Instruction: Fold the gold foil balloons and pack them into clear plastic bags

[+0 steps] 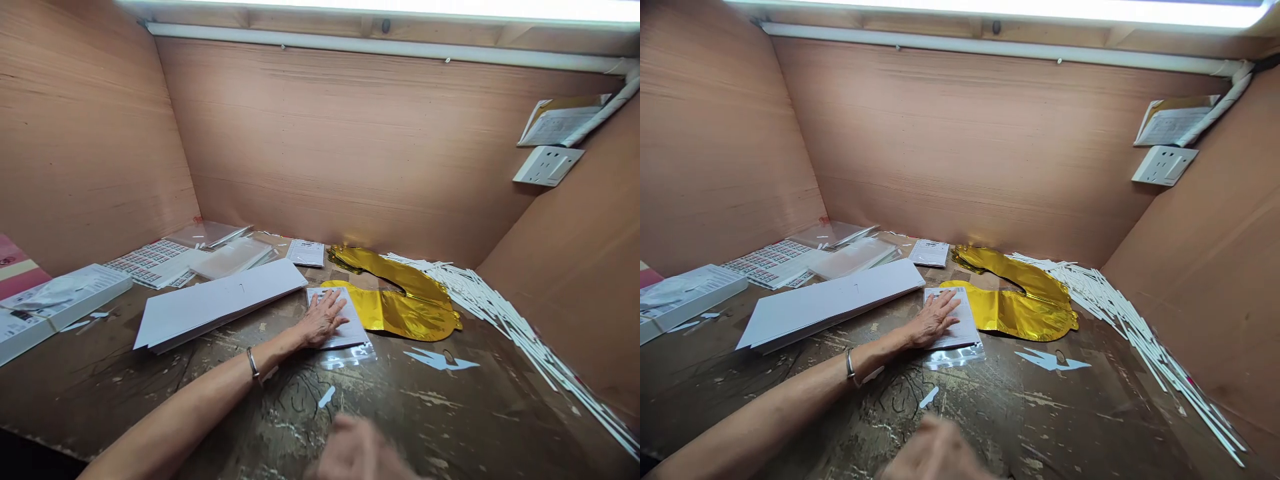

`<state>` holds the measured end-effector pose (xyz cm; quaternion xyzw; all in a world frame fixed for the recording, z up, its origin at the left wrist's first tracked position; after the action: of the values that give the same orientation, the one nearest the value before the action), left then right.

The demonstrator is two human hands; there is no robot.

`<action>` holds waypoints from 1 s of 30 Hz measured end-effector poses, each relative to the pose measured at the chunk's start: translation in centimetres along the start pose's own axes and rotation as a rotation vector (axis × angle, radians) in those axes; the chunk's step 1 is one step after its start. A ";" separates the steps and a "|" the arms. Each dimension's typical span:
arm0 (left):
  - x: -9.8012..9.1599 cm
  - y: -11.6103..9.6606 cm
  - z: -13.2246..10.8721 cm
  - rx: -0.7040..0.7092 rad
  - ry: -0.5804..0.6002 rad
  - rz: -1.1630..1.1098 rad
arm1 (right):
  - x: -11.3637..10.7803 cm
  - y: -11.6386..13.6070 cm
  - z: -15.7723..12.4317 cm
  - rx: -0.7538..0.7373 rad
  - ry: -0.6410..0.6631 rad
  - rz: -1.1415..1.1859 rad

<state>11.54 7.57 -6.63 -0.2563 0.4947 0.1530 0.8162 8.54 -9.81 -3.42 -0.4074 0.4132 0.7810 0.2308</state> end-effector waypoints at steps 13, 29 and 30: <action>-4.1 -4.9 -6.5 0.292 0.085 -0.282 | -6.1 -12.7 0.8 0.104 -0.360 -0.282; -5.0 1.8 -5.9 -0.465 -0.487 -0.506 | -4.1 -17.9 1.8 0.810 -0.710 0.942; -5.2 2.6 -5.6 -0.535 -0.511 -0.561 | -4.7 -17.8 2.4 0.778 -0.727 0.958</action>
<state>3.75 6.50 -4.87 -0.5361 0.1324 0.1067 0.8269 22.47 1.89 -6.89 0.2167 0.6921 0.6790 0.1141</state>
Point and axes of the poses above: each hand's wrist, its own z-axis towards the middle knuckle, its own x-axis out of the palm, y = z × x, the point moved 9 cm from there along z, towards the middle knuckle, and after that the axes turned 12 degrees about -y, right-handed, at the moved point
